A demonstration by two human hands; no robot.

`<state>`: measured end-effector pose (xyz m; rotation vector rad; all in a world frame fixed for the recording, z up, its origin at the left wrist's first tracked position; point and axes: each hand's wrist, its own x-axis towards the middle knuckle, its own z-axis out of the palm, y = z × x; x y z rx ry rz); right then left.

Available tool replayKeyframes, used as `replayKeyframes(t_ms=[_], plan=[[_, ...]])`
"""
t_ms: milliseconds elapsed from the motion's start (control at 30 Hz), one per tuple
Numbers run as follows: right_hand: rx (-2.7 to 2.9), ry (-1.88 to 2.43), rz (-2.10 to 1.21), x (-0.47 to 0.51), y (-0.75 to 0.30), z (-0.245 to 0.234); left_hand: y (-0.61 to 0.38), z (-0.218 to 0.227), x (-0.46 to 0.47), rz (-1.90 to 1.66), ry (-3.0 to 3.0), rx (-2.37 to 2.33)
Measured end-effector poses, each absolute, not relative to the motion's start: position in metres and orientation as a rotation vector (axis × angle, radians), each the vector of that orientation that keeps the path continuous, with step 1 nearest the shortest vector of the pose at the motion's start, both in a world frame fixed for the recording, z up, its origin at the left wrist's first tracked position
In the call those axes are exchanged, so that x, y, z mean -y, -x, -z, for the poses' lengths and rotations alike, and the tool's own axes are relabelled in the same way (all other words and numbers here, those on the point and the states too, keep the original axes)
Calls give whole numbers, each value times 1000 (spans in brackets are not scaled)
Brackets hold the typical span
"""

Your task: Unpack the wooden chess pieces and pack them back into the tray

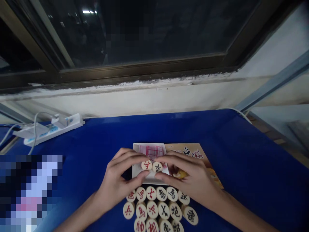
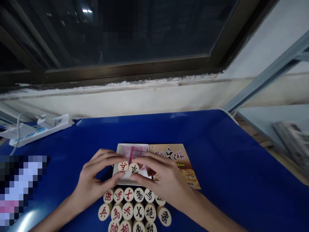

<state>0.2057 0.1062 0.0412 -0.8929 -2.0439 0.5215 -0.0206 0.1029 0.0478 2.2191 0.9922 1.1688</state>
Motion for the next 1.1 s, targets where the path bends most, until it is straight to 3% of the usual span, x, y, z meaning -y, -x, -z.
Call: replayKeyframes(t_ms=[1100], plan=[[2056, 953, -761, -99, -205, -46, 21, -45, -93, -988, -1552, -902]])
